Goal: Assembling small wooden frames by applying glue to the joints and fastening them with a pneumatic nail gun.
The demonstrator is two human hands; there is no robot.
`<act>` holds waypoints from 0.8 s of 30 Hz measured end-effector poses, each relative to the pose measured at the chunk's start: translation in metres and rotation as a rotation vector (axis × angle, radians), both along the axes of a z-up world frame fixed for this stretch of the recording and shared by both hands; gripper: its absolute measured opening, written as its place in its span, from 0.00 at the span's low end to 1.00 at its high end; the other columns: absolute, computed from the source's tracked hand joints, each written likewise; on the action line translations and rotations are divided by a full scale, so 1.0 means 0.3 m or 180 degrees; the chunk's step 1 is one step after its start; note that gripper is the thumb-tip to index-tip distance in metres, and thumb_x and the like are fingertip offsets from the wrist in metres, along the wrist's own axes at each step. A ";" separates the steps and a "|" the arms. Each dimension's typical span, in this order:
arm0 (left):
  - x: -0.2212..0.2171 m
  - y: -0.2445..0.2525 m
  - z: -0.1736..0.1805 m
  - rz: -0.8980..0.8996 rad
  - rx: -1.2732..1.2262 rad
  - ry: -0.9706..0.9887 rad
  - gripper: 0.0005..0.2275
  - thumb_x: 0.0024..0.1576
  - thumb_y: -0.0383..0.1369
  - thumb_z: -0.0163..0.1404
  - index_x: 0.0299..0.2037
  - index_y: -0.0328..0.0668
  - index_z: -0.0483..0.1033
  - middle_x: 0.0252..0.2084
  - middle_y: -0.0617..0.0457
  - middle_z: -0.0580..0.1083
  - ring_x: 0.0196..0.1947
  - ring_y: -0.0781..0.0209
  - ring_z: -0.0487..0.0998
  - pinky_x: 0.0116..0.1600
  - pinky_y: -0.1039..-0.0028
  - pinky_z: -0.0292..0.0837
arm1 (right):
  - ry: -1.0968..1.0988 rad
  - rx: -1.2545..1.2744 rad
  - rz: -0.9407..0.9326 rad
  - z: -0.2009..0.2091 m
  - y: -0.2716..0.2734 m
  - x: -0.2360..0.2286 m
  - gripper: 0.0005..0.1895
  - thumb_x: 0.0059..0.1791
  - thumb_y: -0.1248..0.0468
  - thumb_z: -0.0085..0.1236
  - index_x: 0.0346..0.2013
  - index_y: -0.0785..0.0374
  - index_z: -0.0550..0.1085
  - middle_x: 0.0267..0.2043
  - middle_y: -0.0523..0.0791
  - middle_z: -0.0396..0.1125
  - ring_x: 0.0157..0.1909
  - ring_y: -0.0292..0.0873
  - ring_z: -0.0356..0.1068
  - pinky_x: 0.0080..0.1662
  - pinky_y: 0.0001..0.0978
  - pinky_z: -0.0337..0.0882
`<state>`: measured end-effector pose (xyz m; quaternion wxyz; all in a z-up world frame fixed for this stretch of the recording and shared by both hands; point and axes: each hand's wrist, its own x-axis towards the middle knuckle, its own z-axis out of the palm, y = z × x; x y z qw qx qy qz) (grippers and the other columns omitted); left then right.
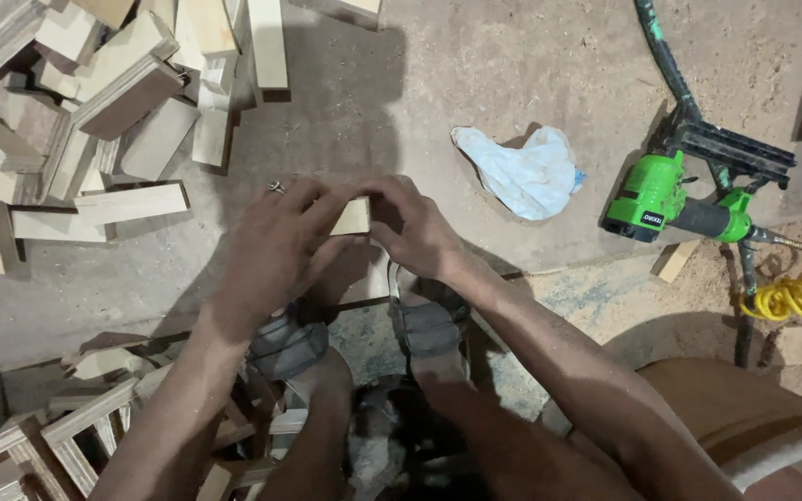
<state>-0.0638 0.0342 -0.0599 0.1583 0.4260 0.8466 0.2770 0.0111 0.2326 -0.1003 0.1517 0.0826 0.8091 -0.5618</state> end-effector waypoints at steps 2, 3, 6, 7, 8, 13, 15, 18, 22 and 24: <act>0.002 0.002 0.010 0.0101 0.0047 0.0043 0.23 0.53 0.40 0.60 0.59 0.51 0.73 0.40 0.49 0.71 0.36 0.48 0.74 0.42 0.60 0.67 | -0.0136 -0.0046 -0.0006 0.000 -0.002 0.001 0.24 0.48 0.68 0.58 0.59 0.51 0.68 0.54 0.52 0.63 0.62 0.59 0.65 0.63 0.52 0.67; 0.002 0.001 0.006 0.0087 0.0050 0.0040 0.23 0.53 0.40 0.60 0.59 0.51 0.73 0.40 0.49 0.71 0.36 0.48 0.74 0.42 0.60 0.67 | -0.0138 -0.0043 -0.0020 -0.015 -0.001 0.004 0.24 0.48 0.68 0.58 0.59 0.51 0.68 0.54 0.52 0.63 0.62 0.59 0.65 0.63 0.52 0.67; 0.006 -0.004 -0.008 0.0084 0.0038 0.0186 0.27 0.50 0.38 0.61 0.62 0.55 0.72 0.39 0.50 0.71 0.36 0.47 0.74 0.41 0.60 0.69 | 0.0054 -0.0056 -0.0022 -0.037 -0.002 0.013 0.24 0.48 0.69 0.58 0.58 0.53 0.69 0.54 0.52 0.63 0.63 0.59 0.65 0.63 0.51 0.65; 0.005 -0.004 -0.015 0.0131 0.0074 0.0090 0.26 0.49 0.38 0.61 0.61 0.56 0.73 0.39 0.50 0.71 0.36 0.48 0.74 0.41 0.60 0.69 | -0.0010 -0.0073 -0.0013 -0.030 -0.001 0.010 0.24 0.49 0.69 0.57 0.59 0.52 0.68 0.55 0.52 0.63 0.64 0.59 0.64 0.64 0.51 0.65; 0.003 -0.005 -0.022 0.0178 0.0110 -0.0006 0.26 0.48 0.38 0.62 0.60 0.57 0.73 0.39 0.51 0.72 0.36 0.48 0.74 0.40 0.60 0.69 | -0.0074 -0.0090 -0.0004 -0.022 -0.001 0.007 0.24 0.49 0.69 0.55 0.60 0.51 0.68 0.56 0.51 0.63 0.64 0.58 0.63 0.65 0.51 0.64; -0.004 0.002 -0.019 0.0068 0.0127 0.0064 0.22 0.50 0.38 0.60 0.57 0.52 0.75 0.39 0.51 0.71 0.40 0.48 0.73 0.44 0.61 0.68 | -0.0076 0.0045 0.0180 -0.037 0.006 0.003 0.25 0.49 0.69 0.55 0.61 0.51 0.66 0.54 0.50 0.64 0.64 0.56 0.64 0.65 0.50 0.63; -0.006 0.001 -0.021 0.0066 0.0125 0.0051 0.23 0.51 0.38 0.60 0.58 0.52 0.75 0.39 0.51 0.72 0.41 0.48 0.73 0.44 0.61 0.68 | -0.0085 0.0064 0.0175 -0.040 0.004 0.006 0.25 0.49 0.70 0.55 0.61 0.51 0.66 0.54 0.50 0.64 0.63 0.56 0.64 0.64 0.50 0.64; -0.015 -0.004 -0.026 -0.0003 0.0135 0.0094 0.22 0.48 0.37 0.62 0.55 0.49 0.76 0.39 0.50 0.73 0.42 0.47 0.74 0.44 0.60 0.69 | -0.0232 0.0060 0.0159 -0.047 0.002 0.011 0.25 0.50 0.68 0.54 0.62 0.47 0.66 0.55 0.48 0.63 0.63 0.53 0.64 0.65 0.49 0.63; -0.018 -0.010 -0.030 -0.0048 0.0339 0.0008 0.22 0.49 0.36 0.61 0.56 0.44 0.76 0.41 0.48 0.73 0.42 0.45 0.73 0.45 0.60 0.68 | -0.0076 -0.0136 0.0221 -0.037 -0.005 0.006 0.25 0.50 0.71 0.52 0.61 0.51 0.66 0.56 0.50 0.65 0.64 0.56 0.63 0.64 0.51 0.63; -0.015 -0.013 -0.041 -0.0090 0.0326 0.0098 0.23 0.49 0.36 0.61 0.56 0.44 0.75 0.42 0.48 0.73 0.42 0.45 0.73 0.44 0.61 0.68 | -0.0090 -0.0134 0.0211 -0.030 -0.008 0.002 0.24 0.50 0.72 0.52 0.61 0.52 0.66 0.55 0.51 0.66 0.64 0.58 0.63 0.64 0.53 0.63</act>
